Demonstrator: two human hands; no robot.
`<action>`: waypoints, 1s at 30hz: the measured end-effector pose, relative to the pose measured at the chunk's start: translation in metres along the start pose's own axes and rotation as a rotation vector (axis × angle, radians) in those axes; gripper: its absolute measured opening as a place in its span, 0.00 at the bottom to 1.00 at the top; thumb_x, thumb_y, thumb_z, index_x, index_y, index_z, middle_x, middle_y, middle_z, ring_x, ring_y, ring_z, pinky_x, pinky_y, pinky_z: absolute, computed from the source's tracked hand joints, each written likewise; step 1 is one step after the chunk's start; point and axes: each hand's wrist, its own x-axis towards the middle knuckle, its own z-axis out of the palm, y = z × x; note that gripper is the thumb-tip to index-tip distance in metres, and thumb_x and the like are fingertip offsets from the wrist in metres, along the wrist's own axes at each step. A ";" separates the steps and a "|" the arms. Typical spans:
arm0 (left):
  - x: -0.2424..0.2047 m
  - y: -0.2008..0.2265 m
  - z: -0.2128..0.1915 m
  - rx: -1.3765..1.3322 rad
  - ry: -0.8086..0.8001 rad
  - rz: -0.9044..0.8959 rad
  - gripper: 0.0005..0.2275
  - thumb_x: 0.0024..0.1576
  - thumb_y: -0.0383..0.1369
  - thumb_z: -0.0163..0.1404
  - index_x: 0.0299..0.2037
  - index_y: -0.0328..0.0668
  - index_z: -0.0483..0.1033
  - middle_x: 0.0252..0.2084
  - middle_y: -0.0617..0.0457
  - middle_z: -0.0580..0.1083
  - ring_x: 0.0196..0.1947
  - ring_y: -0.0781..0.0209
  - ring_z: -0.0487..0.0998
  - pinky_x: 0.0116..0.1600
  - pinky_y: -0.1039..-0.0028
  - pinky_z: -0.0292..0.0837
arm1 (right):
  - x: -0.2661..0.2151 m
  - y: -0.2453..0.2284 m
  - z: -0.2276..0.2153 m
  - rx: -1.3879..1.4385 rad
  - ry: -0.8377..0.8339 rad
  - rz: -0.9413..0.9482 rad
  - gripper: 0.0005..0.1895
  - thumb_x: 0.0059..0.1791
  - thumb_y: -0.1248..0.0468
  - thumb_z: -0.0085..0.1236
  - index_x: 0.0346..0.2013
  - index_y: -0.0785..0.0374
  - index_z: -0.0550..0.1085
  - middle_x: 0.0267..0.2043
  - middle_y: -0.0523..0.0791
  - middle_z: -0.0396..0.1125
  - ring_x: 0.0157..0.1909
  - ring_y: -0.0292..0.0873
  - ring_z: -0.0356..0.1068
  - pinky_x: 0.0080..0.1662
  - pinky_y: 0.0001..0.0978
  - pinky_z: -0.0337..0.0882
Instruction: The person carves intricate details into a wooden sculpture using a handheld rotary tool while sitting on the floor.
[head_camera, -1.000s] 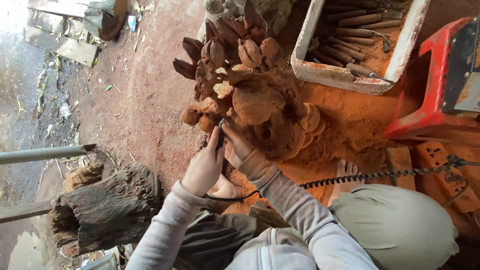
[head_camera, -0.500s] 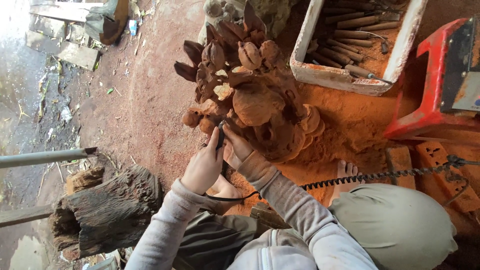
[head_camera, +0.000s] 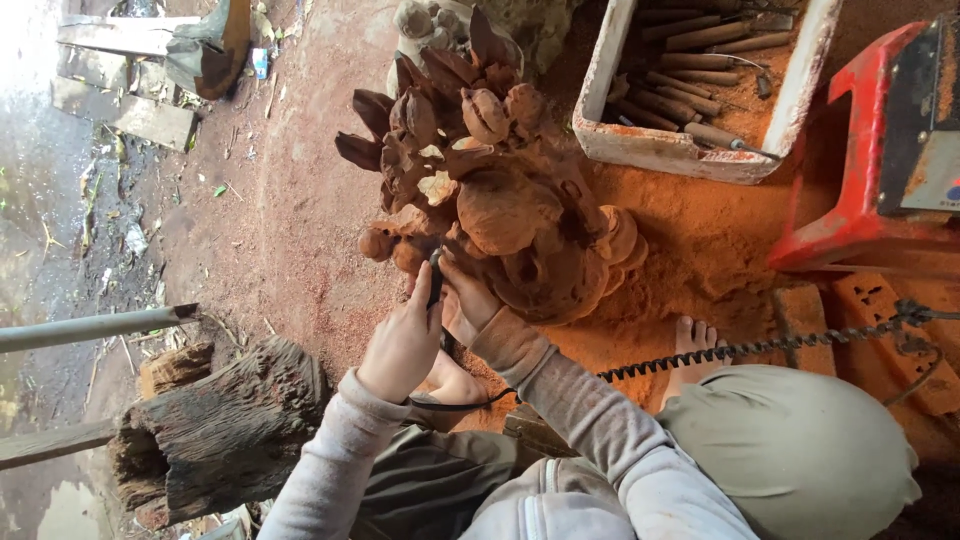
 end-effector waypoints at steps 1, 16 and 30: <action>0.000 -0.001 0.002 -0.001 0.000 -0.001 0.28 0.65 0.40 0.37 0.76 0.53 0.46 0.45 0.28 0.77 0.49 0.27 0.78 0.52 0.43 0.72 | 0.008 0.005 -0.007 -0.001 0.000 0.001 0.13 0.55 0.59 0.58 0.54 0.54 0.73 0.54 0.45 0.71 0.58 0.43 0.68 0.65 0.44 0.67; 0.004 0.001 0.019 -0.051 0.065 0.026 0.28 0.66 0.41 0.36 0.77 0.55 0.44 0.48 0.30 0.75 0.49 0.27 0.78 0.51 0.43 0.73 | -0.012 -0.010 0.015 -0.029 -0.048 0.037 0.20 0.55 0.55 0.57 0.61 0.55 0.69 0.60 0.43 0.68 0.61 0.42 0.67 0.64 0.41 0.68; 0.005 0.014 0.025 -0.247 0.051 -0.025 0.33 0.63 0.38 0.39 0.78 0.57 0.37 0.54 0.27 0.72 0.54 0.27 0.75 0.54 0.43 0.71 | 0.058 0.025 -0.070 0.091 -0.142 0.109 0.25 0.56 0.53 0.58 0.63 0.61 0.68 0.64 0.52 0.66 0.64 0.48 0.66 0.67 0.48 0.64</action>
